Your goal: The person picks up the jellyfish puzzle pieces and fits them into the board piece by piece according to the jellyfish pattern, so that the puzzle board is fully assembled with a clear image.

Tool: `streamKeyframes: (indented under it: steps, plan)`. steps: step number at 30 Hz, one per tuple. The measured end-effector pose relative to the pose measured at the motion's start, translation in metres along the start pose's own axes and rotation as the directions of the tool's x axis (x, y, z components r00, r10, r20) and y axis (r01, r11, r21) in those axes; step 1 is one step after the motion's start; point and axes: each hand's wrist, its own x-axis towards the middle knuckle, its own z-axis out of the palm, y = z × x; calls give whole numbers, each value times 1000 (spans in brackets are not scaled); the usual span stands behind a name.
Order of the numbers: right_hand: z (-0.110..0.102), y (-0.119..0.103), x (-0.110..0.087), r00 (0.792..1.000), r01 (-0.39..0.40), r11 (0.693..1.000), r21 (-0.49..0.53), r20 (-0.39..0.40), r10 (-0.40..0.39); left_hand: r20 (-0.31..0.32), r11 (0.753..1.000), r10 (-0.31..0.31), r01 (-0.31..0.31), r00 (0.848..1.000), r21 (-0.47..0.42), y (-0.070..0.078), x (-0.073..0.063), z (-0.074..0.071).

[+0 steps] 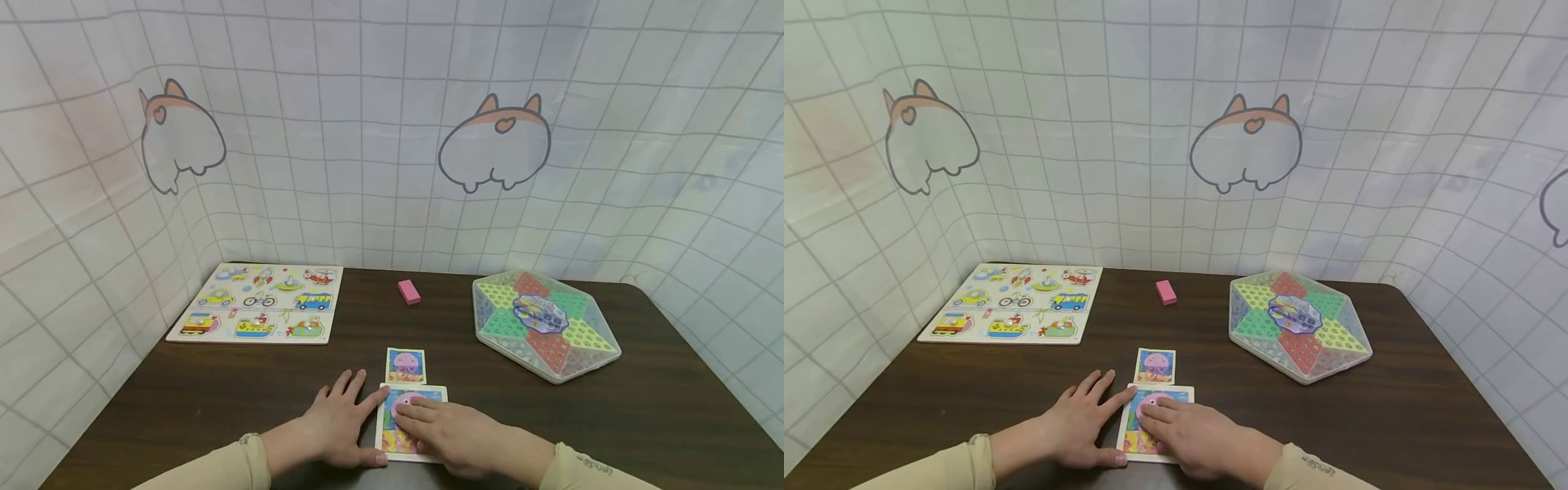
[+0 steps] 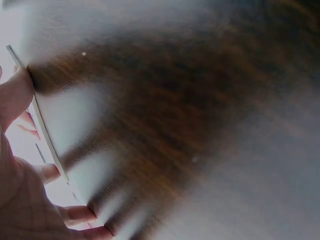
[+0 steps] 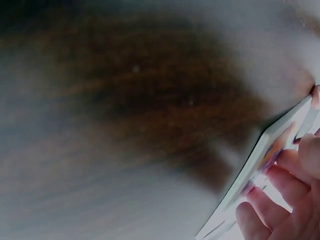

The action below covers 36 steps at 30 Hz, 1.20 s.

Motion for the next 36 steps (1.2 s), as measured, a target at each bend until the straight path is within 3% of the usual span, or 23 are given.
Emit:
streamKeyframes:
  steps: [5,12,22,29,36]
  plan:
    - [0,3,-5,1000,-2,998,60,-13,3,1,1000,5,-5,1000,1,0,1,0]
    - [-2,16,-33,995,-96,980,172,-10,99,13,1000,-12,11,1000,20,3,1,-3]
    - [12,20,-49,997,30,1000,-6,-76,-30,23,1000,-19,19,1000,-8,2,0,-5]
    - [5,19,-46,1000,-6,1000,25,-13,7,40,997,-19,22,999,-72,2,2,-9]
    - [5,19,-45,998,25,1000,6,-62,-25,24,989,-12,15,1000,-147,-1,3,-10]
